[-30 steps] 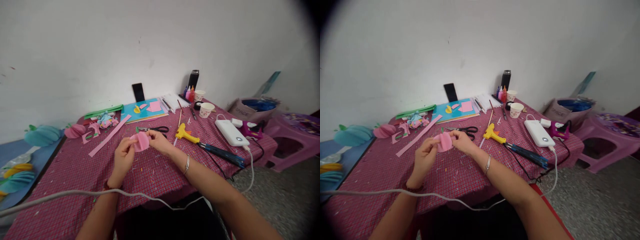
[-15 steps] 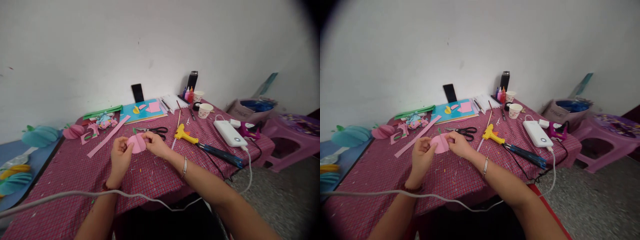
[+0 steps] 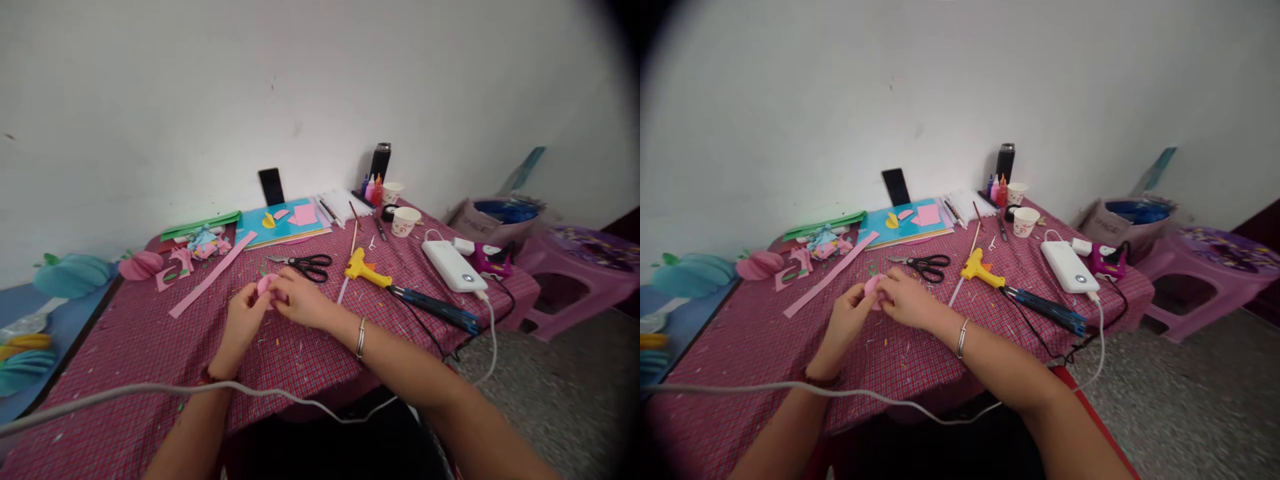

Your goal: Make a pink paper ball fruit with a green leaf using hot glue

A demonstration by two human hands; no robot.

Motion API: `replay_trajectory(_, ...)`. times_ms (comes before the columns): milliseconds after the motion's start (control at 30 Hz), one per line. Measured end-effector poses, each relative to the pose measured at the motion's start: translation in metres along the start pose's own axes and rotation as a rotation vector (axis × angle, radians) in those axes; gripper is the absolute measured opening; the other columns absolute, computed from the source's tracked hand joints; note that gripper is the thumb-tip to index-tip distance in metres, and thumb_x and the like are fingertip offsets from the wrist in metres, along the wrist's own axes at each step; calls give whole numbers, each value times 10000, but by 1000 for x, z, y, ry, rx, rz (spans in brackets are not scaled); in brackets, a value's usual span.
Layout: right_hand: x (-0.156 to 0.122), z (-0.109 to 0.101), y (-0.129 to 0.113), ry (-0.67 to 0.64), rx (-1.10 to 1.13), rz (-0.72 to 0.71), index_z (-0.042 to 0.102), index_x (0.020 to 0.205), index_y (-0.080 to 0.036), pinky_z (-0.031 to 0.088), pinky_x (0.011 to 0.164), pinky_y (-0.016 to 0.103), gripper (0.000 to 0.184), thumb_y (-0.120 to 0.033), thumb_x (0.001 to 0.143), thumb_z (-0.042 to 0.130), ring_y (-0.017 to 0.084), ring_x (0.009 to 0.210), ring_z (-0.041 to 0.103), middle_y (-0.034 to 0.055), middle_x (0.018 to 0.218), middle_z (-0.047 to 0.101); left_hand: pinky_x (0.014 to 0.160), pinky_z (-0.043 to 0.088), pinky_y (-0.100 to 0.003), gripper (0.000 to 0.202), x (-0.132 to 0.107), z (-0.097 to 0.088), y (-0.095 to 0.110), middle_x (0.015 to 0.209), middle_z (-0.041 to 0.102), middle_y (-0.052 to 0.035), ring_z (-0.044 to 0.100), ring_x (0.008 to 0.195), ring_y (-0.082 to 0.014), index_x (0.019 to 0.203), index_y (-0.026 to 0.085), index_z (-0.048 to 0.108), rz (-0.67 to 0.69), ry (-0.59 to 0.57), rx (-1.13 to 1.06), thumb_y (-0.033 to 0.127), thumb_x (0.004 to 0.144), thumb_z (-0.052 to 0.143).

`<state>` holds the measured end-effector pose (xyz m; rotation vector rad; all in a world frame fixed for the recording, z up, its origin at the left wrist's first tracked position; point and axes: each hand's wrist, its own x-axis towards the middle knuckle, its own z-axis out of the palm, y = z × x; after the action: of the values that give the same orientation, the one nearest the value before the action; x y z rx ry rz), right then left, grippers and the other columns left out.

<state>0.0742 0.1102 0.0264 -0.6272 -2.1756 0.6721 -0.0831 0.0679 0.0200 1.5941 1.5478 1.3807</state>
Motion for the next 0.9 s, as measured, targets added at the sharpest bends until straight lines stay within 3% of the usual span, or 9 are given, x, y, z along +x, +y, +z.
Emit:
replay_trajectory(233,1,2,4,36,4,63,563,1042,-190,441,926,371,351,16,768,489,211,1013,524,80,1067,516,543,315,-226,167,-3,3,2,586,468,61,412,557,-114,647,189,541,-3,71,60,261,793,580)
replay_trajectory(400,3,0,6,79,119,111,589,1041,-183,435,941,372,417,40,698,510,217,1032,541,69,1059,553,535,306,-225,174,-2,4,-1,588,485,56,417,556,-114,653,189,547,-11,106,54,293,780,607)
replay_trajectory(533,5,-1,11,110,305,133,578,1076,-171,477,839,352,327,-74,764,574,199,908,579,52,1002,603,532,318,-221,163,-1,3,-4,610,512,51,435,567,-113,708,181,592,-22,129,24,321,744,667)
replay_trajectory(700,8,-5,21,176,566,183,446,1243,-197,495,671,278,324,-292,934,472,144,765,579,26,925,594,532,308,-222,178,-1,1,-3,588,496,56,415,558,-104,667,170,596,-28,190,-12,306,724,695)
replay_trajectory(900,9,-8,21,114,765,172,557,1050,-201,517,787,309,292,-393,845,636,157,873,625,40,976,650,567,349,-226,192,2,-2,-7,619,525,51,450,581,-105,711,159,610,-48,253,-153,318,725,715)
